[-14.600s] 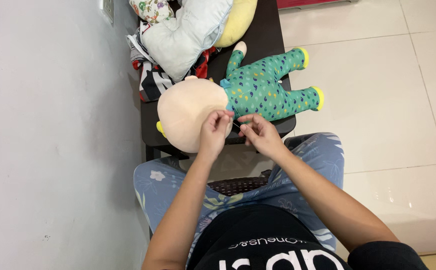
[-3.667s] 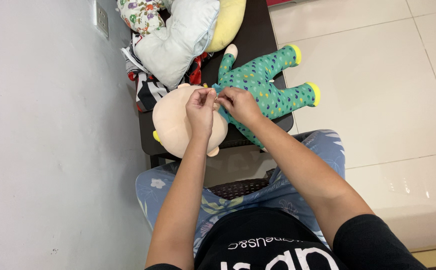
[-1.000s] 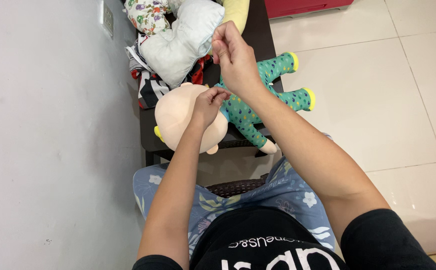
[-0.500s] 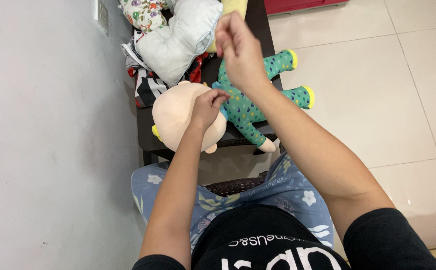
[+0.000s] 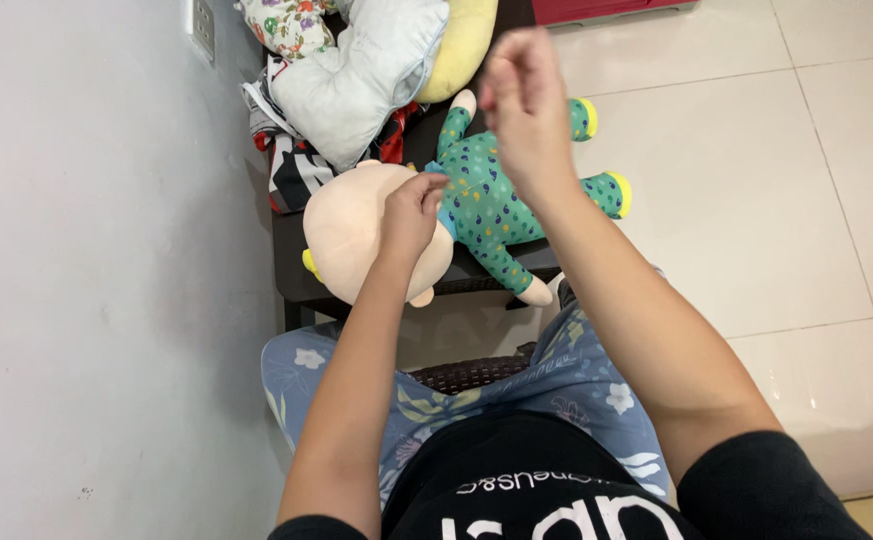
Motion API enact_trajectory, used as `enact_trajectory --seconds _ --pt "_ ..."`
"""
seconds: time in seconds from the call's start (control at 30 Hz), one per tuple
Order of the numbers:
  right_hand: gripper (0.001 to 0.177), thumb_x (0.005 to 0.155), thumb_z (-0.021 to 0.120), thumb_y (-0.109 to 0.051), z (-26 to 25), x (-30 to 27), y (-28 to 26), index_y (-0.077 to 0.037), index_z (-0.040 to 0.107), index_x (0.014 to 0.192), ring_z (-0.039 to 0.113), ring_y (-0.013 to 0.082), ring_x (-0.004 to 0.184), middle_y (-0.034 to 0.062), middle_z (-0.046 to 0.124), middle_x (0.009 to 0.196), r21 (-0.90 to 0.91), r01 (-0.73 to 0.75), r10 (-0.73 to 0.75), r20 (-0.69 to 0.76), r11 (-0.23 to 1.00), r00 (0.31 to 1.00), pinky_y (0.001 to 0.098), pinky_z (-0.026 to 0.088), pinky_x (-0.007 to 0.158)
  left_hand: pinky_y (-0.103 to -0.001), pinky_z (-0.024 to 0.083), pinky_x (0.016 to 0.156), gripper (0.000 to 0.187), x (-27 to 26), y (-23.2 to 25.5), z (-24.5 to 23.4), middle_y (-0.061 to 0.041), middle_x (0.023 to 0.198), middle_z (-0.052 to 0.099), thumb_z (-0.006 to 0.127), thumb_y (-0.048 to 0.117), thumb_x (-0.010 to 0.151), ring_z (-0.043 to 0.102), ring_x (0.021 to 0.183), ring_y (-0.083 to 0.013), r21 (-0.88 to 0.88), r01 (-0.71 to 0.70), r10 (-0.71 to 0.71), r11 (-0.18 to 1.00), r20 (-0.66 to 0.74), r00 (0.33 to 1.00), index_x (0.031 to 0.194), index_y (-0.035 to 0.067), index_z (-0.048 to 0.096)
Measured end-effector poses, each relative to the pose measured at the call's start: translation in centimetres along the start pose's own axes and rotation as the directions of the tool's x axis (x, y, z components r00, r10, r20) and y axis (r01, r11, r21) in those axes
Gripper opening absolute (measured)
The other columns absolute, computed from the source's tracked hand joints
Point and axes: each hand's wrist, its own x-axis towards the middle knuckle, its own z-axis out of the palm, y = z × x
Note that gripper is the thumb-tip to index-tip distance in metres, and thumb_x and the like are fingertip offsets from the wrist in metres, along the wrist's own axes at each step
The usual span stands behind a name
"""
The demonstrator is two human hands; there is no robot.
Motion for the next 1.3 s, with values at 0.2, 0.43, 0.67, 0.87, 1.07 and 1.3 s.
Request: enact_trajectory --seconds 0.2,0.43,0.67,0.87,1.07,1.3 --pt "0.005 0.116 0.051 -0.010 -5.0 -2.9 2.2 -0.010 0.051 0.121 0.054 0.0052 0.079 0.0005 0.062 0.096 0.045 -0.146 0.150 -0.103 0.988 0.983 0.0219 0.049 0.072 -0.044 0.047 0.102 0.014 -2.5 0.6 -1.0 -0.011 0.106 0.070 0.063 -0.005 0.086 0.062 0.113 -0.0307 0.512 -0.227 0.280 0.828 -0.027 0.960 0.095 0.004 0.070" --pt "0.005 0.102 0.057 -0.002 -3.5 -9.2 9.2 -0.005 0.060 0.104 0.069 0.0146 0.080 0.0078 0.071 0.094 0.042 -0.456 0.454 0.058 0.889 0.889 0.0297 0.062 0.076 -0.049 0.038 0.115 0.019 -4.1 -0.4 -0.1 -0.015 0.120 0.068 0.062 0.000 0.084 0.058 0.126 -0.0353 0.596 -0.264 0.444 0.759 -0.175 0.879 0.101 0.001 0.070" --pt "0.007 0.091 0.071 0.000 0.2 -12.7 12.4 0.001 0.066 0.096 0.066 0.0224 0.072 0.0133 0.066 0.088 -0.557 -0.173 0.223 0.023 0.812 0.974 0.0349 0.054 0.067 -0.048 0.039 0.117 0.020 -4.5 -2.0 0.6 -0.015 0.125 0.069 0.061 0.003 0.088 0.059 0.130 -0.0333 0.608 -0.213 0.433 0.765 -0.240 0.869 0.106 0.001 0.070" --pt "0.008 0.089 0.073 -0.002 0.6 -12.9 12.6 0.001 0.067 0.093 0.067 0.0228 0.068 0.0138 0.066 0.085 -0.605 -0.146 0.206 0.030 0.783 0.978 0.0343 0.055 0.064 -0.048 0.040 0.116 0.019 -4.6 -2.5 0.7 -0.014 0.124 0.070 0.062 0.003 0.088 0.061 0.129 -0.0329 0.588 -0.219 0.447 0.778 -0.274 0.852 0.105 0.001 0.071" --pt "0.008 0.088 0.074 -0.002 0.5 -12.6 12.6 0.001 0.068 0.092 0.066 0.0227 0.067 0.0139 0.066 0.084 -0.617 -0.113 0.177 0.043 0.778 0.983 0.0343 0.055 0.063 -0.048 0.041 0.115 0.019 -4.7 -2.6 0.7 -0.014 0.124 0.071 0.062 0.003 0.088 0.062 0.128 -0.0323 0.570 -0.204 0.426 0.796 -0.287 0.858 0.104 0.002 0.072" --pt "0.007 0.087 0.074 -0.002 0.5 -12.4 13.2 0.001 0.068 0.090 0.066 0.0233 0.068 0.0138 0.066 0.084 -0.638 -0.113 0.177 0.037 0.762 0.983 0.0346 0.055 0.063 -0.047 0.042 0.115 0.018 -4.8 -2.5 0.8 -0.013 0.124 0.071 0.063 0.003 0.089 0.062 0.128 -0.0316 0.565 -0.205 0.429 0.799 -0.298 0.853 0.105 0.002 0.072"
